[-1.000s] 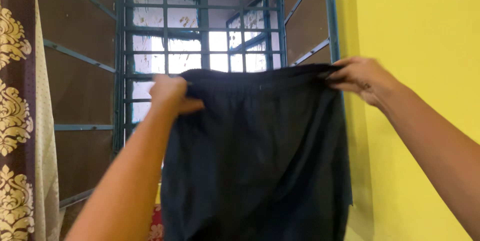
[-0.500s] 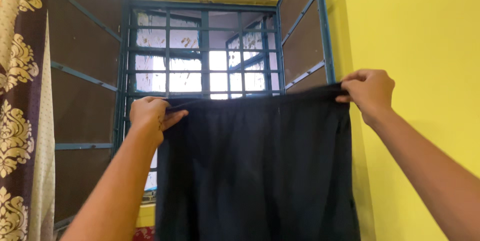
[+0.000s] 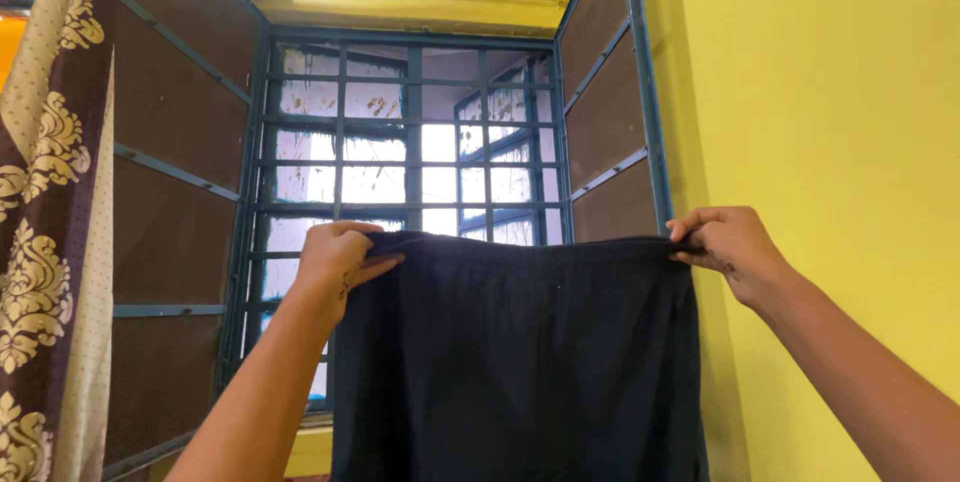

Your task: The person folds a dark blue pair of trousers and places them into an open suitcase. They then fold a light grey pair of sweatpants and place them on top of the trousers inside the suitcase. Finally, they pick up a black pair of jeans and begin to fold them.

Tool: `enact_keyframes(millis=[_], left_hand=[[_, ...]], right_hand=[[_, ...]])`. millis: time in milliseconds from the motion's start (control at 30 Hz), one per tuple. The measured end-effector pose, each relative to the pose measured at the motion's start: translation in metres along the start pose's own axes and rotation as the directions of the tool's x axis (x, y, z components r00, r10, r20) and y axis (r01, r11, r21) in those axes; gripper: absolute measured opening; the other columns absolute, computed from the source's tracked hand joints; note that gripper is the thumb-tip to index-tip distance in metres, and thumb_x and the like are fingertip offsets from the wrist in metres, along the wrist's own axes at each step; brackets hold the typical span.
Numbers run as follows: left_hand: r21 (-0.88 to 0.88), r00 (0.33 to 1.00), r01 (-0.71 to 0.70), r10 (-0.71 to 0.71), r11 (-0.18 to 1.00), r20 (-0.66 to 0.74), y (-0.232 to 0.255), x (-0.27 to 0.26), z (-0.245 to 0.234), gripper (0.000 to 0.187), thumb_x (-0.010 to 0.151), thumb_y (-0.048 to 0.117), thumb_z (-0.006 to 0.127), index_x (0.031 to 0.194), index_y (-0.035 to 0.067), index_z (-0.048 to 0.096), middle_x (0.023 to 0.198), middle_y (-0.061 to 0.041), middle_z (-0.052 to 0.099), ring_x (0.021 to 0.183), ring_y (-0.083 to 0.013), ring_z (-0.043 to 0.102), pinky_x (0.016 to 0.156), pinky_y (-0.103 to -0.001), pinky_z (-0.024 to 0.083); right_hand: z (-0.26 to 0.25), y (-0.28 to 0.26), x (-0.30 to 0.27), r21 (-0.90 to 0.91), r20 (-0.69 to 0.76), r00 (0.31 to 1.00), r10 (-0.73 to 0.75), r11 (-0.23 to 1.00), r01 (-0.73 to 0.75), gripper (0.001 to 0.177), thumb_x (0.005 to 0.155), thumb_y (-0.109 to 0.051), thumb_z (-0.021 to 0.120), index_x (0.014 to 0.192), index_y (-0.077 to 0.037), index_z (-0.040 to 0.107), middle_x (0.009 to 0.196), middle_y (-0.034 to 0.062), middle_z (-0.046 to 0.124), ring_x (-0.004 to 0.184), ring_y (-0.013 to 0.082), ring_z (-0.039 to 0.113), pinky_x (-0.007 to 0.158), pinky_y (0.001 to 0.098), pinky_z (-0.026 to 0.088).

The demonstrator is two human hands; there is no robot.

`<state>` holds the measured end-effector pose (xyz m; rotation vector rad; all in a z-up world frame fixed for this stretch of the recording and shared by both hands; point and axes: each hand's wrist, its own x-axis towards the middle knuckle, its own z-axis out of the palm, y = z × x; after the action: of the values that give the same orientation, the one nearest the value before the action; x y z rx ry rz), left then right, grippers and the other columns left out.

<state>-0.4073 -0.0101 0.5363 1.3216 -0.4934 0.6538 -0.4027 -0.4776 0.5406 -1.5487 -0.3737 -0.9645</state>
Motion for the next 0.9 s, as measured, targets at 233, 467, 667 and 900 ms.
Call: enact_keyframes(millis=[233, 467, 667, 900], left_hand=[[0.52, 0.965, -0.247, 0.257, 0.817, 0.054, 0.039, -0.017, 0.006, 0.044, 0.083, 0.003, 0.074, 0.126, 0.004, 0.068, 0.105, -0.015, 0.076, 0.098, -0.0252, 0.075, 0.083, -0.03, 0.056], [0.436, 0.921, -0.353, 0.389, 0.828, 0.007, 0.052, 0.004, -0.016, 0.029, 0.092, 0.01, 0.064, 0.118, 0.003, 0.074, 0.099, -0.016, 0.081, 0.09, -0.0238, 0.081, 0.081, -0.036, 0.06], [0.855, 0.73, -0.019, 0.592, 0.518, -0.343, 0.108, -0.028, 0.011, 0.029, 0.095, 0.026, 0.066, 0.122, 0.018, 0.072, 0.128, -0.014, 0.051, 0.12, -0.0352, 0.053, 0.1, -0.059, 0.036], [0.673, 0.468, -0.449, 0.796, 0.587, -0.383, 0.17, -0.041, 0.04, 0.029, 0.104, 0.029, 0.056, 0.127, 0.011, 0.061, 0.124, -0.014, 0.065, 0.112, -0.0357, 0.062, 0.092, -0.059, 0.04]], right_hand=[[-0.009, -0.046, -0.012, -0.298, 0.105, 0.984, -0.146, 0.939, 0.171, 0.036, 0.087, 0.01, 0.048, 0.101, 0.003, 0.08, 0.109, 0.012, 0.076, 0.098, 0.0201, 0.072, 0.087, 0.0329, 0.062], [-0.005, -0.073, -0.033, -0.606, 0.386, 0.789, -0.478, 0.514, 0.608, 0.04, 0.075, -0.014, 0.076, 0.115, -0.009, 0.076, 0.116, 0.0071, 0.072, 0.096, 0.022, 0.073, 0.083, 0.035, 0.058], [0.011, -0.142, -0.052, -0.751, -0.004, 0.836, -0.549, 0.554, 0.36, 0.029, 0.085, -0.024, 0.078, 0.11, -0.011, 0.078, 0.094, 0.0082, 0.078, 0.078, 0.0228, 0.076, 0.078, 0.0371, 0.058], [0.015, -0.192, -0.056, -0.482, -0.457, 0.431, -0.778, 0.624, 0.616, 0.03, 0.094, -0.012, 0.074, 0.122, -0.002, 0.067, 0.113, 0.0087, 0.073, 0.09, 0.0208, 0.069, 0.075, 0.0346, 0.053]])
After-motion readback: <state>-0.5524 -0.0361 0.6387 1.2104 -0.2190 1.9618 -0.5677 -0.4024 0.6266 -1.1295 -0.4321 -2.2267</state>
